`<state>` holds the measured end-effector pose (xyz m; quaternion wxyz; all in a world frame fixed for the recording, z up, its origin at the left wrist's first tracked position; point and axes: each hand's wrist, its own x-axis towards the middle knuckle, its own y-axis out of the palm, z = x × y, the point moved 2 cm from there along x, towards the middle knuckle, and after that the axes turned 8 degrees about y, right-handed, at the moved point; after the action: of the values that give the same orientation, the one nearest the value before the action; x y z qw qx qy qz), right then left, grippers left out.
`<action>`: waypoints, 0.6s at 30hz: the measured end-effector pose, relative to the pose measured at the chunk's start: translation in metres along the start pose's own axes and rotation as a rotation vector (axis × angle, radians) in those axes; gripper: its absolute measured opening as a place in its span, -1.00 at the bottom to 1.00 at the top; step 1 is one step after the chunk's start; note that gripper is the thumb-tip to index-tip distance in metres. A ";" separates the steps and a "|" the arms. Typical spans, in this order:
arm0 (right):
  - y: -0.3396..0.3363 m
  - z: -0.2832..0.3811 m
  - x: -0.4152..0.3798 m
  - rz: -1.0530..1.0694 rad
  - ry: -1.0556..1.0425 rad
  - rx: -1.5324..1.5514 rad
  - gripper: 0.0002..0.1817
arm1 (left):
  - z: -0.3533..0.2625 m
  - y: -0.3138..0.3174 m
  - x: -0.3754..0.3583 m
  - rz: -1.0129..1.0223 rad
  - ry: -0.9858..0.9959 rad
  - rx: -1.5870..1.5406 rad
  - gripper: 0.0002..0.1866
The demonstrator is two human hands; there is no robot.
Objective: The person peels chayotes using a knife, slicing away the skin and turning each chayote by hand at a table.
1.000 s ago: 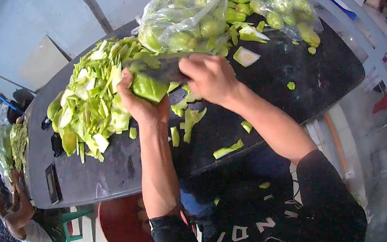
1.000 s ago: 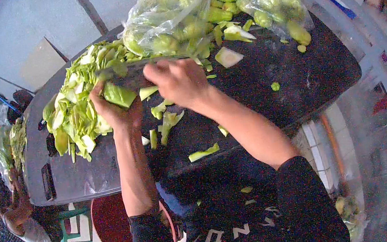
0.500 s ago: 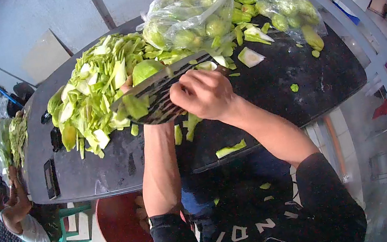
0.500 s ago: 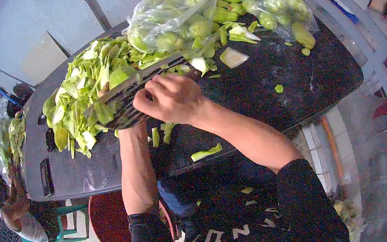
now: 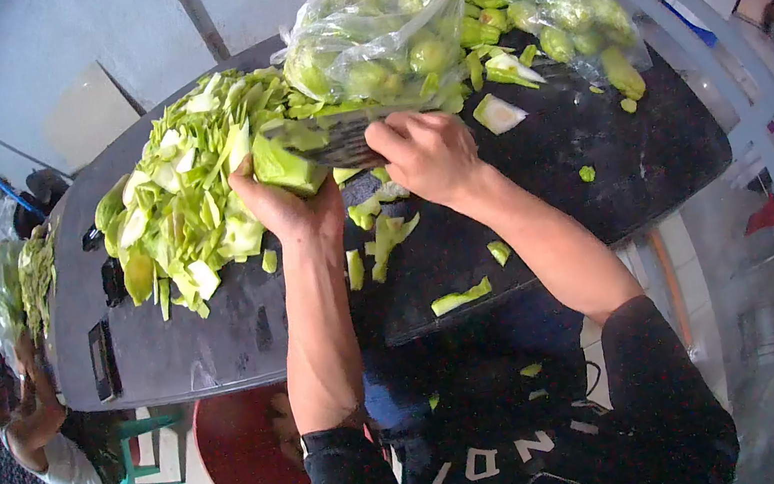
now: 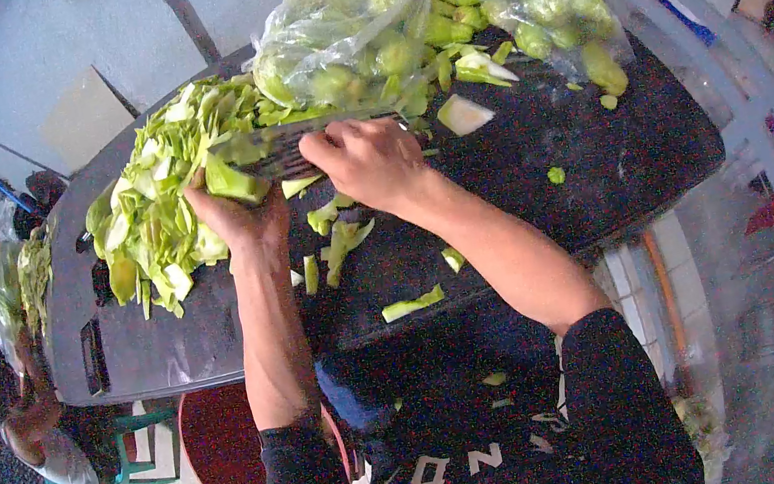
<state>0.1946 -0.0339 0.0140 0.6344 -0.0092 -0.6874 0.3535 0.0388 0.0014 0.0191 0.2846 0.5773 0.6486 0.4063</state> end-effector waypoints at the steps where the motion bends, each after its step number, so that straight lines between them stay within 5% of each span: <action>1: -0.005 0.003 0.002 -0.001 -0.009 -0.006 -0.87 | -0.001 0.002 -0.002 0.021 0.013 -0.038 -0.47; 5: -0.016 0.029 0.003 -0.021 -0.128 0.110 -0.86 | 0.002 -0.023 0.009 0.300 -0.071 -0.068 -0.45; 10: -0.007 0.015 0.004 0.044 0.043 0.085 -0.74 | -0.003 0.000 -0.005 0.005 0.065 0.041 -0.51; 13: -0.008 0.002 0.005 0.030 0.089 0.104 -0.89 | -0.004 0.002 -0.004 0.035 0.031 0.018 -0.41; 18: -0.019 0.018 0.007 -0.021 0.002 0.168 -0.85 | -0.003 -0.001 -0.011 0.101 0.030 0.043 -0.51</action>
<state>0.1862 -0.0534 0.0305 0.6372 0.0511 -0.6548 0.4033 0.0373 -0.0097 0.0184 0.2415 0.6092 0.6312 0.4148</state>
